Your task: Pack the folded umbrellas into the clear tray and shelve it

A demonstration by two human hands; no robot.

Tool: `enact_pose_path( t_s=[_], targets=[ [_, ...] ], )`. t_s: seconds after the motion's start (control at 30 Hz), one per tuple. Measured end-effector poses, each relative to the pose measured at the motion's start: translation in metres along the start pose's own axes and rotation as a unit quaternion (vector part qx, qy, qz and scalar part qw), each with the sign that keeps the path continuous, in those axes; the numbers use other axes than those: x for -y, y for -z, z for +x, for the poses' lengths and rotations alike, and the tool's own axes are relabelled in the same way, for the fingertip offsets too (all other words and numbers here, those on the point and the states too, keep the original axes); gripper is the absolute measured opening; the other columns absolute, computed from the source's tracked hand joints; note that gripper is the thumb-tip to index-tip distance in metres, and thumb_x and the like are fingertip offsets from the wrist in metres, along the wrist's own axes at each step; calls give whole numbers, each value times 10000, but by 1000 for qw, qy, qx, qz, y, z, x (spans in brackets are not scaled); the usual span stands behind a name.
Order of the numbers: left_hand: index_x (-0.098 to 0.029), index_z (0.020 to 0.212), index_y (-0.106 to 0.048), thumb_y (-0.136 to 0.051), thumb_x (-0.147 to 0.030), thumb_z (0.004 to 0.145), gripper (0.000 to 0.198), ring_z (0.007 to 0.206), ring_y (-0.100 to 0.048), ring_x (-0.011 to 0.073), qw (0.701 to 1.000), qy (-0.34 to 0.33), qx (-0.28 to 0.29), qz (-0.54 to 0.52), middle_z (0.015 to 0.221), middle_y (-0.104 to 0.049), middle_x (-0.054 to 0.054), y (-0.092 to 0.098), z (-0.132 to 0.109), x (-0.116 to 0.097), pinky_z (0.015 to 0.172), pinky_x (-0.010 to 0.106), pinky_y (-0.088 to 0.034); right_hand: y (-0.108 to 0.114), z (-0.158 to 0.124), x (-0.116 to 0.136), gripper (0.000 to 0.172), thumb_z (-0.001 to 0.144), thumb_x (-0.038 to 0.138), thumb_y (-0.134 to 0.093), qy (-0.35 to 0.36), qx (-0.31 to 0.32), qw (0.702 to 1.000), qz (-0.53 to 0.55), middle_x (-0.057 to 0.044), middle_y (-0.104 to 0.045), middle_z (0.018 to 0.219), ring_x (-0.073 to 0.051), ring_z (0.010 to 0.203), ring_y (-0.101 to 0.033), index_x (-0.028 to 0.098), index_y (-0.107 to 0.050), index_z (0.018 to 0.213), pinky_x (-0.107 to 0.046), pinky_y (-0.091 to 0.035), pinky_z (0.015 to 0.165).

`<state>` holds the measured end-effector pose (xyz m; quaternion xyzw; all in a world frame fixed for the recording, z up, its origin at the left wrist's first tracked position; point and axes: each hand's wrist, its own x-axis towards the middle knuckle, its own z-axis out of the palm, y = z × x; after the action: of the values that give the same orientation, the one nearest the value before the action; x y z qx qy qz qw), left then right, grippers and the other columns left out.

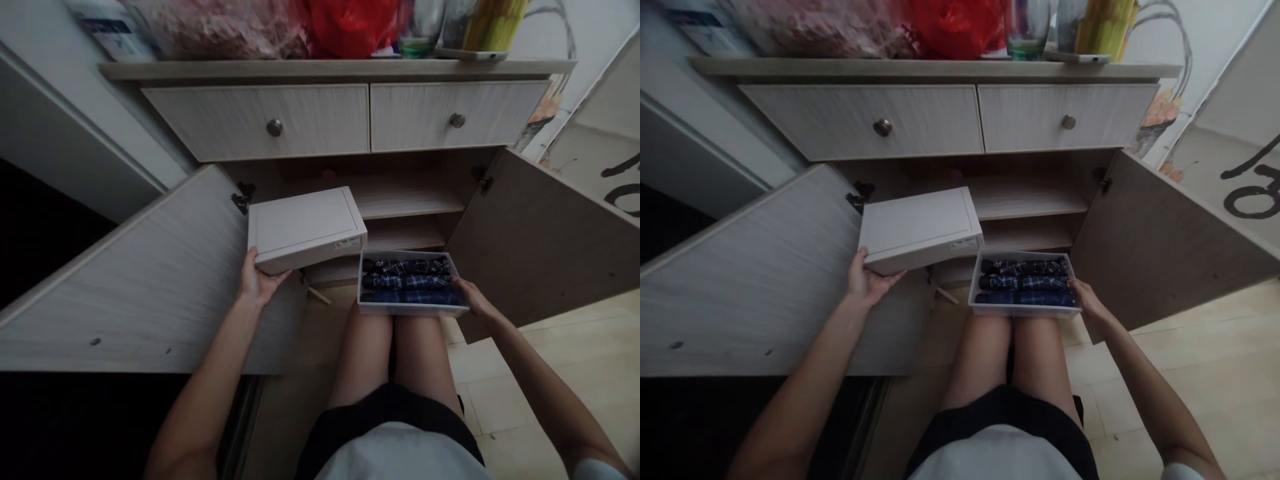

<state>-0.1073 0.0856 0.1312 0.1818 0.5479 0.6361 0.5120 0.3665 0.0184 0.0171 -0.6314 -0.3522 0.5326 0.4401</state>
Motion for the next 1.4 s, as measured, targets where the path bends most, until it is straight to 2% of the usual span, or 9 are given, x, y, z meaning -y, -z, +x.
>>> enact_pose_path(
  t_s=[0.17, 0.3, 0.43, 0.53, 0.7, 0.83, 1.03, 1.23, 1.4],
  targets=[
    [-271, 1166, -628, -507, -387, 933, 288, 1116, -658, 257, 1000, -8, 3, -9, 1155, -691, 70, 10, -3, -1, 897, 437, -619, 27, -1, 4, 420, 643, 605, -684, 29, -27, 999, -10, -47, -732, 785, -282, 797, -679, 231, -664, 833, -380, -536, 717],
    [-261, 1193, -625, -516, -382, 923, 314, 1087, -672, 263, 1000, 21, 10, -6, 1115, -700, 89, 19, -4, 4, 862, 426, -633, 52, -1, 15, 374, 671, 580, -656, 49, -95, 994, -18, -47, -731, 766, -284, 817, -685, 239, -674, 822, -374, -541, 714],
    [-254, 1178, -634, -501, -380, 933, 306, 1018, -695, 257, 998, 62, 13, 4, 1097, -702, 92, 24, -12, 14, 822, 410, -646, 63, 7, 30, 382, 647, 551, -671, 71, -152, 986, 7, -40, -728, 771, -266, 821, -683, 219, -675, 836, -333, -528, 676],
    [-246, 1171, -639, -496, -384, 934, 309, 966, -703, 259, 997, 74, 30, 9, 1097, -701, 97, 26, -20, 22, 785, 408, -654, 63, 17, 38, 410, 663, 573, -655, 84, -164, 983, 23, -27, -720, 743, -252, 775, -680, 212, -670, 856, -333, -529, 648],
    [-238, 1183, -644, -565, -411, 886, 353, 1070, -677, 316, 995, 80, 56, 1, 1118, -697, 135, 26, -26, 30, 845, 470, -633, 59, 31, 44, 418, 675, 582, -656, 112, -168, 979, 14, -23, -738, 802, -246, 817, -688, 210, -677, 865, -328, -537, 670],
    [-239, 1158, -655, -566, -420, 881, 343, 1090, -667, 318, 995, 78, 66, 2, 1106, -698, 134, 25, -23, 33, 839, 452, -632, 53, 35, 45, 422, 689, 588, -659, 115, -155, 981, 4, -24, -747, 828, -240, 812, -687, 213, -691, 879, -314, -529, 644],
    [-244, 1166, -654, -581, -421, 874, 348, 1103, -661, 323, 995, 72, 65, 9, 1132, -696, 134, 22, -18, 36, 848, 466, -626, 42, 33, 51, 399, 722, 537, -674, 89, -116, 989, 19, -44, -761, 879, -251, 807, -696, 206, -718, 940, -335, -554, 652],
    [-259, 1222, -631, -554, -430, 899, 374, 1099, -671, 310, 995, 76, 66, 10, 1177, -691, 125, 19, -19, 40, 832, 447, -632, 36, 36, 59, 370, 753, 569, -671, 75, -75, 994, -5, -65, -748, 829, -270, 827, -696, 212, -701, 844, -350, -551, 684],
    [-254, 1270, -613, -540, -427, 911, 405, 1055, -680, 295, 995, 84, 59, 12, 1132, -702, 128, 16, -17, 40, 831, 437, -632, 33, 43, 69, 298, 783, 490, -655, 44, -62, 997, 11, -63, -735, 804, -228, 733, -673, 198, -687, 827, -323, -536, 641]
  ],
)
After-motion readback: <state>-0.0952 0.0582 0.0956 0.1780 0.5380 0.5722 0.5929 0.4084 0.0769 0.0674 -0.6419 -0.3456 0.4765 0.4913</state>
